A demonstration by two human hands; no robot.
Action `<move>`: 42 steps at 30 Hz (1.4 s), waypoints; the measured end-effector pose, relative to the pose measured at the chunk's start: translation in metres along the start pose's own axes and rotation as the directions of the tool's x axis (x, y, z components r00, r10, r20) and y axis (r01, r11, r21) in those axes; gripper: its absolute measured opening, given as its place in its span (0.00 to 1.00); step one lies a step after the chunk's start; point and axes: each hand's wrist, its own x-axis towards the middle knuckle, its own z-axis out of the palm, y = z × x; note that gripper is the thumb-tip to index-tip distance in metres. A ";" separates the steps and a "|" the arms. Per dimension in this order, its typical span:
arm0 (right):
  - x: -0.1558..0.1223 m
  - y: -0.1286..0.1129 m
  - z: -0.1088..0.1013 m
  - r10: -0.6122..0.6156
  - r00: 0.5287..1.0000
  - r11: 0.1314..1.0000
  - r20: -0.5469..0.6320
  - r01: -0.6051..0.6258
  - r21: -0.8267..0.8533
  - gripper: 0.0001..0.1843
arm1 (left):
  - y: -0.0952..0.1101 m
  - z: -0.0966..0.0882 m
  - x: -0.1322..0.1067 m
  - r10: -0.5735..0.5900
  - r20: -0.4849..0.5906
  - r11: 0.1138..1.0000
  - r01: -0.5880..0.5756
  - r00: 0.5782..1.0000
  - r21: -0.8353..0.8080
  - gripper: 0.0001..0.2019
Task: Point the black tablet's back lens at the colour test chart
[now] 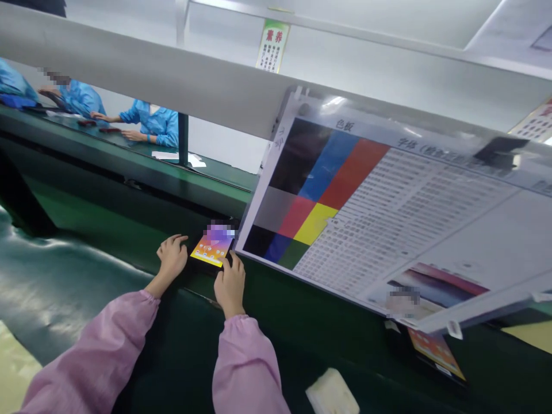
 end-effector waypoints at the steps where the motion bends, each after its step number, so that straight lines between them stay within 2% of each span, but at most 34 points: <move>1: 0.000 0.002 0.001 0.011 1.000 1.000 -0.002 -0.011 0.003 0.28 | 0.000 0.001 0.000 0.003 0.006 1.000 -0.003 1.000 0.004 0.15; 9: -0.001 0.015 0.000 0.188 0.975 0.981 -0.122 -0.181 0.067 0.26 | 0.003 -0.001 -0.004 -0.004 0.054 0.999 0.002 0.999 0.042 0.13; 15: 0.002 0.021 0.000 0.279 0.950 0.960 -0.143 -0.272 0.067 0.29 | 0.005 -0.004 -0.005 0.036 0.111 0.998 -0.043 0.993 0.055 0.11; 19: 0.006 0.028 0.003 0.364 0.917 0.931 -0.164 -0.359 0.061 0.30 | 0.004 -0.003 -0.005 0.070 0.151 0.995 -0.079 0.986 0.055 0.11; 24: 0.007 0.037 0.002 0.401 0.897 0.916 -0.185 -0.386 0.114 0.22 | 0.004 0.002 -0.009 0.192 0.290 0.980 -0.198 0.938 -0.007 0.11; 29: 0.008 0.047 -0.001 0.431 0.876 0.886 -0.217 -0.365 0.286 0.17 | 0.005 0.002 -0.009 0.274 0.369 0.962 -0.257 0.888 -0.095 0.12; 32: 0.011 0.055 -0.003 0.492 0.845 0.814 -0.209 -0.361 0.456 0.18 | 0.007 -0.002 -0.008 0.278 0.374 0.960 -0.245 0.885 -0.134 0.12; 35: 0.015 0.056 -0.008 0.557 0.816 0.686 -0.157 -0.346 0.640 0.21 | 0.013 -0.007 -0.007 0.241 0.360 0.968 -0.198 0.901 -0.152 0.13; 39: 0.019 0.049 -0.019 0.577 0.816 0.477 0.009 -0.346 0.808 0.26 | 0.025 -0.014 -0.005 0.185 0.339 0.974 -0.127 0.922 -0.186 0.14; 42: 0.021 0.047 -0.027 0.560 0.816 0.357 0.144 -0.395 0.846 0.31 | 0.029 -0.015 0.002 0.156 0.324 0.966 -0.076 0.933 -0.246 0.14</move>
